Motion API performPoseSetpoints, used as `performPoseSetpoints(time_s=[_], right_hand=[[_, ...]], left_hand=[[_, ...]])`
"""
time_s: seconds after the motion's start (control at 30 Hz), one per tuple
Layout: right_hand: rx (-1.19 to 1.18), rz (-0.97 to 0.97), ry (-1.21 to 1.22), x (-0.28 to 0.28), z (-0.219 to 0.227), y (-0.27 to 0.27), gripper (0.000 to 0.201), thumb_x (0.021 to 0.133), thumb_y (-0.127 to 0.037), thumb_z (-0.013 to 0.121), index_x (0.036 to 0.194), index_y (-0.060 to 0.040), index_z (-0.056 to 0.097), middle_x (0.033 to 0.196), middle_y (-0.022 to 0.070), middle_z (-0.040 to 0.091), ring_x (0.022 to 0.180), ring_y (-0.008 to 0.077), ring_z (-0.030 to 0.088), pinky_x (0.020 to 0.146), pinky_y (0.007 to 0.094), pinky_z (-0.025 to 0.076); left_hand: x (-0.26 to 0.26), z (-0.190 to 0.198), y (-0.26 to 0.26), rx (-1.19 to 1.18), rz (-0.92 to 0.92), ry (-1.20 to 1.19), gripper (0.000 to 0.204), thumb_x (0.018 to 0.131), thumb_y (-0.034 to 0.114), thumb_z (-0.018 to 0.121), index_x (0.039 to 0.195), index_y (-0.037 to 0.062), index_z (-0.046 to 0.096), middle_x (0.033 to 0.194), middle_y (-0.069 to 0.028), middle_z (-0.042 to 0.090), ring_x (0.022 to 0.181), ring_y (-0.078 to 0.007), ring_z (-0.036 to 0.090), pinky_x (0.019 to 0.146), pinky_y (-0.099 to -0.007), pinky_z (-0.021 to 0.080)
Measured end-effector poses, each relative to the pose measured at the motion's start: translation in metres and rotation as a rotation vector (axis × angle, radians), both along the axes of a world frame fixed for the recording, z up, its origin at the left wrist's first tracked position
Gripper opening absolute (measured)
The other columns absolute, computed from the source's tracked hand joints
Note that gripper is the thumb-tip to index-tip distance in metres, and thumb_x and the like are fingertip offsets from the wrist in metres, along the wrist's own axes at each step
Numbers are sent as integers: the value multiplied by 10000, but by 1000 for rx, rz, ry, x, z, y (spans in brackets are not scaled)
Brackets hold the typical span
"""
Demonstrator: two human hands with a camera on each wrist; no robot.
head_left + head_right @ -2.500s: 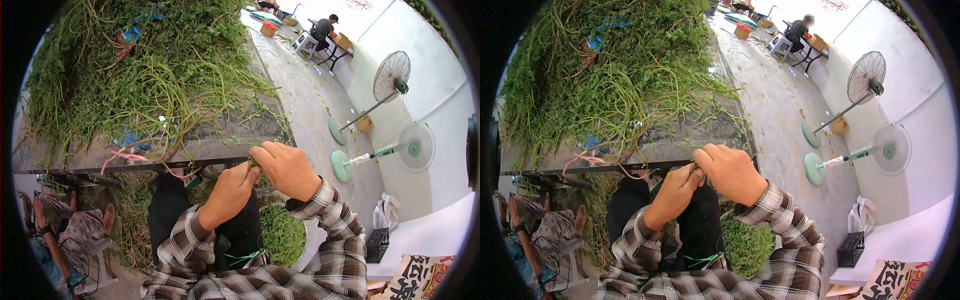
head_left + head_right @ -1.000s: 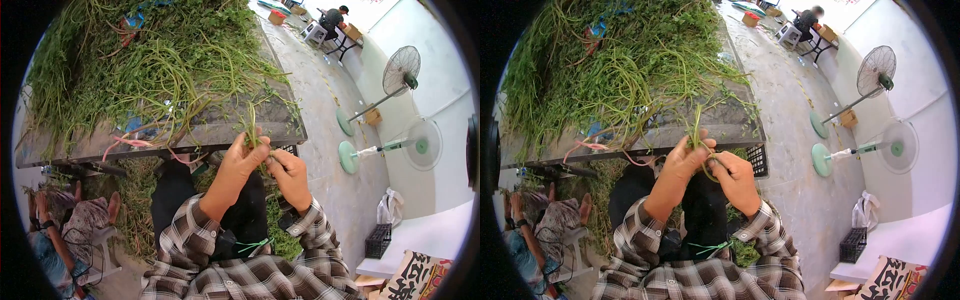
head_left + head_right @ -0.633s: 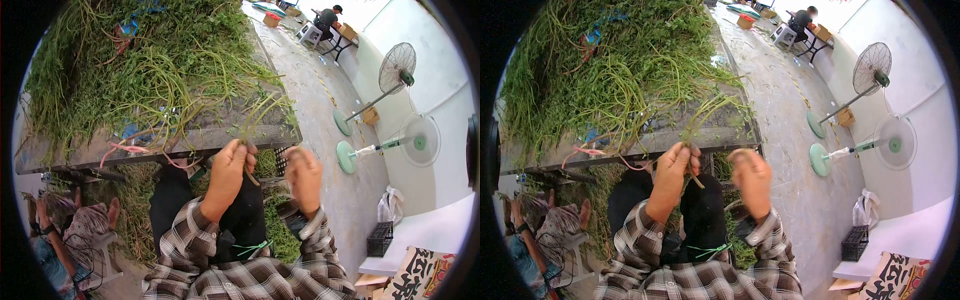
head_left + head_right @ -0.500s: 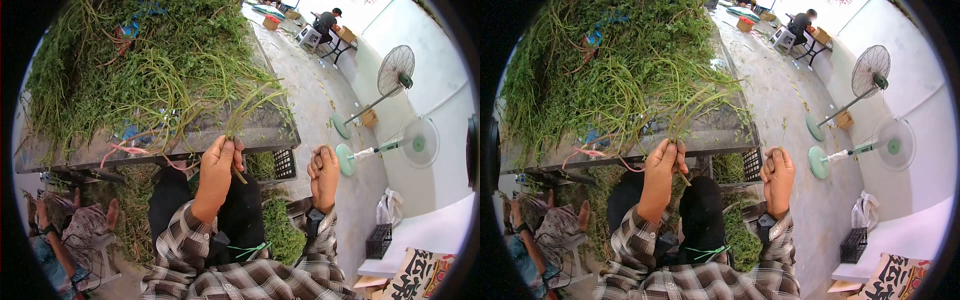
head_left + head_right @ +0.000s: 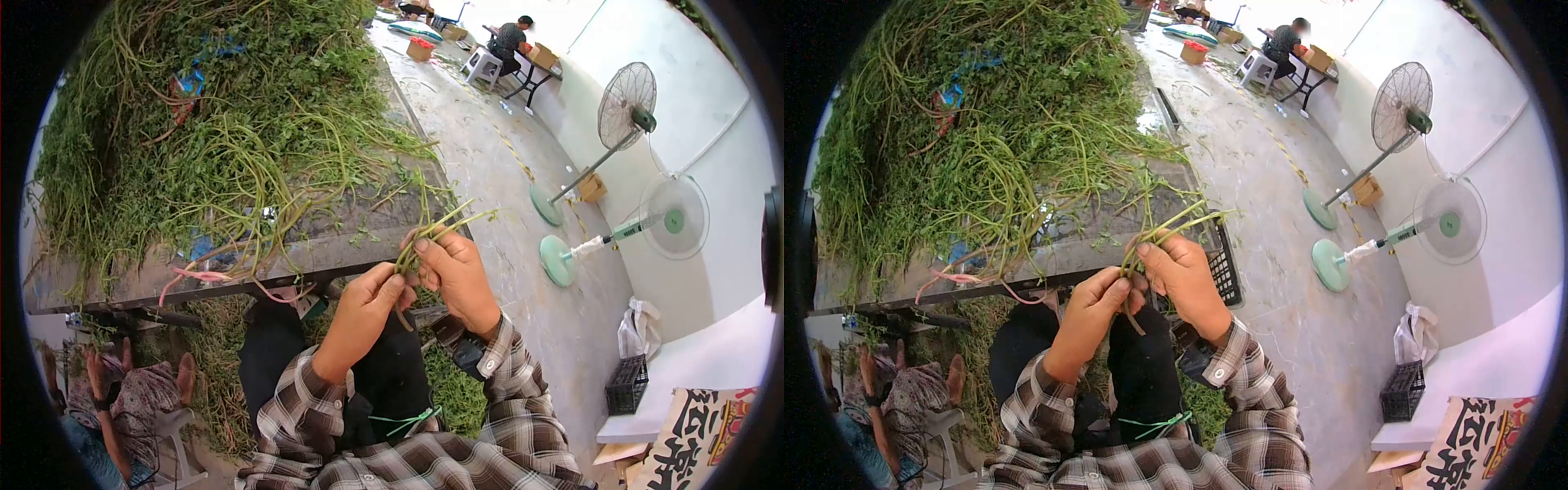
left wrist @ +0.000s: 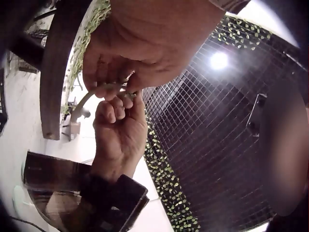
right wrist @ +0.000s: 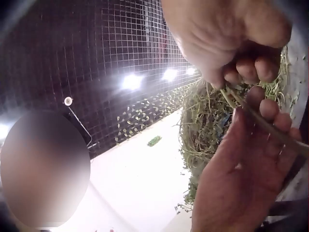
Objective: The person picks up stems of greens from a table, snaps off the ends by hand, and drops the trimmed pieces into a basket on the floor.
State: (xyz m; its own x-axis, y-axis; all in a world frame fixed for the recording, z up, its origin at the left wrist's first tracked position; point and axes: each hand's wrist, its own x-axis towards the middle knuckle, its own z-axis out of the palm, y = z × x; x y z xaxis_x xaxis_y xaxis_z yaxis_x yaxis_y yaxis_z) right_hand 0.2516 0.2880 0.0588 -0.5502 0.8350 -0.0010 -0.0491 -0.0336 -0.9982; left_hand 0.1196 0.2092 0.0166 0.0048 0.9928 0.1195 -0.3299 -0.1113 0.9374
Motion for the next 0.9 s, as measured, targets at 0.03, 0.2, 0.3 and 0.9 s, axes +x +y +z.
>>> performPoseSetpoints(time_s=[0.03,0.2,0.3,0.9], right_hand=[[0,5,-2,-1,-2,0,239,885,-170,547,1008,32,579,590,-17,489,485,42,429,452,185,325],[63,42,-96,-8,-6,-10,191,886,-168,549,941,10,589,587,-8,493,476,49,427,435,196,318],[15,-44,-28,-8,-13,-13,187,892,-170,542,936,7,585,578,-5,485,476,48,427,428,195,316],[235,-36,-150,0,-7,-25,175,896,-123,497,1031,-23,546,728,-2,535,623,59,486,552,217,391]], left_hand=[[2,2,0,10,106,13,200,925,163,480,931,-21,558,733,-25,545,664,-93,500,619,-227,406],[-7,13,-7,56,404,405,167,876,111,563,933,-44,591,747,-53,540,654,-99,506,574,-242,400],[-7,7,-5,89,452,410,194,894,150,550,932,-29,614,763,-22,525,652,-85,488,571,-230,407],[-9,7,-3,-41,278,28,189,837,87,611,968,-43,649,740,-23,516,586,-68,516,508,-208,453]])
